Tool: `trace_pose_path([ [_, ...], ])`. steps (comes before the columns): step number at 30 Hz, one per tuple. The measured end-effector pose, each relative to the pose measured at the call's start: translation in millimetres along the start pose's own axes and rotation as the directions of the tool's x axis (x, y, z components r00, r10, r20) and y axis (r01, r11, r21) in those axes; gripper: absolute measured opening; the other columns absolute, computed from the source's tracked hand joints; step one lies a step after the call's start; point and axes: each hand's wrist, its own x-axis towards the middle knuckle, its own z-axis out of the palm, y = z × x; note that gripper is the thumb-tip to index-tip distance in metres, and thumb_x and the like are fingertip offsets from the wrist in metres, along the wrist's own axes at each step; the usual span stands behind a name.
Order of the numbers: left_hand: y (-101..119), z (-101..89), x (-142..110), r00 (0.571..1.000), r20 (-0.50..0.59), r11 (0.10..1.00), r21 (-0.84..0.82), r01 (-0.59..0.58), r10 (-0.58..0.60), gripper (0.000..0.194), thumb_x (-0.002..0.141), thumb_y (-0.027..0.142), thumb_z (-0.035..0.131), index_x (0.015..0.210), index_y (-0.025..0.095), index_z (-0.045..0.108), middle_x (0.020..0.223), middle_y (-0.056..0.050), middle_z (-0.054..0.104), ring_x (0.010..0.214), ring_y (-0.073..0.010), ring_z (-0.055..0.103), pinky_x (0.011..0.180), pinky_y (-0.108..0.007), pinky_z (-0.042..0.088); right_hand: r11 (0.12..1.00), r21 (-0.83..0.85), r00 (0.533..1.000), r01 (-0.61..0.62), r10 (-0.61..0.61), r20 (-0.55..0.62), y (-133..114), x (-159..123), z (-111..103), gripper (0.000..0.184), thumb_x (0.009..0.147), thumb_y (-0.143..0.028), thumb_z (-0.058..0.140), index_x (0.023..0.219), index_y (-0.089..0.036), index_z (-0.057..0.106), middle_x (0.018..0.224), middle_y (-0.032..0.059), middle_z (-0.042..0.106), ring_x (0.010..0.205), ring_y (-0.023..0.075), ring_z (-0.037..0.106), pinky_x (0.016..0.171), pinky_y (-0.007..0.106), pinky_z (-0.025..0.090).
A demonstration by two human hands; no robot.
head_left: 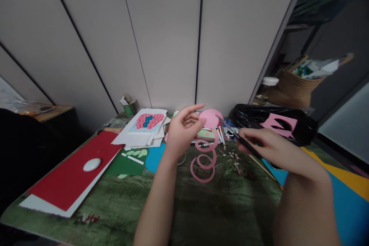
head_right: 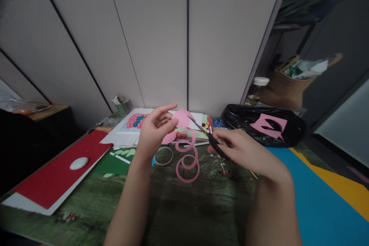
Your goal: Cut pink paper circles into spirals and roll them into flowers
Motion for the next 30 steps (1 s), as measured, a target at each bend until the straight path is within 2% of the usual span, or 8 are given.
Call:
trace_pose_path([
  [8,0,-0.4,1,0.998,-0.062,0.999,-0.049,0.013,-0.016,0.028,0.071,0.022,0.068,0.098,0.020,0.064,0.073,0.001,0.060,0.064,-0.0071,0.055,0.057,-0.018,0.046,1.000,0.001,1.000,0.003,-0.003,-0.017,-1,0,0,0.027,0.085,-0.032,0.048,0.062,-0.020,0.040,0.059,-0.0042,0.036,0.054,0.0092,0.032,0.048,0.025,0.027],
  [14,0,1.4,0,1.000,-0.006,0.995,-0.098,0.022,-0.022,0.043,0.069,0.021,0.070,0.110,0.022,0.058,0.069,0.002,0.060,0.064,-0.0095,0.060,0.060,-0.020,0.048,1.000,-0.026,0.999,-0.002,0.001,-0.036,0,2,1,0.026,0.087,-0.033,0.045,0.064,-0.019,0.044,0.061,-0.0027,0.047,0.057,0.0099,0.040,0.050,0.025,0.028],
  [18,1,4.2,-1,1.000,-0.006,0.992,-0.125,0.005,-0.006,0.039,0.071,0.019,0.068,0.109,0.022,0.058,0.068,0.003,0.058,0.061,-0.0084,0.061,0.060,-0.021,0.049,0.999,-0.028,0.999,-0.018,0.017,-0.051,-3,2,1,0.027,0.086,-0.036,0.046,0.064,-0.020,0.044,0.061,-0.0030,0.046,0.058,0.0101,0.041,0.050,0.025,0.029],
  [22,2,5.4,-2,1.000,0.002,0.996,-0.086,-0.006,0.006,0.034,0.072,0.019,0.067,0.105,0.020,0.060,0.068,0.002,0.058,0.061,-0.0084,0.059,0.061,-0.021,0.049,0.999,0.017,0.996,-0.035,0.037,-0.076,-8,2,3,0.025,0.083,-0.036,0.050,0.065,-0.020,0.045,0.061,-0.0035,0.044,0.057,0.0099,0.039,0.049,0.024,0.030],
  [27,3,5.2,-3,0.996,0.087,0.999,-0.034,0.038,-0.035,0.033,0.073,0.020,0.066,0.106,0.020,0.060,0.071,0.001,0.058,0.064,-0.0086,0.057,0.060,-0.021,0.047,0.998,0.063,0.996,-0.032,0.037,-0.082,-10,3,3,0.021,0.084,-0.034,0.048,0.068,-0.020,0.047,0.063,-0.0029,0.046,0.058,0.0099,0.044,0.050,0.024,0.032],
  [30,4,5.0,-4,0.994,0.103,0.999,-0.026,0.045,-0.042,0.034,0.073,0.019,0.065,0.107,0.020,0.060,0.072,0.000,0.058,0.065,-0.0089,0.056,0.061,-0.021,0.047,0.998,0.052,0.996,-0.027,0.032,-0.081,-10,4,3,0.022,0.083,-0.035,0.049,0.067,-0.020,0.045,0.063,-0.0035,0.044,0.057,0.0094,0.043,0.050,0.023,0.032],
])
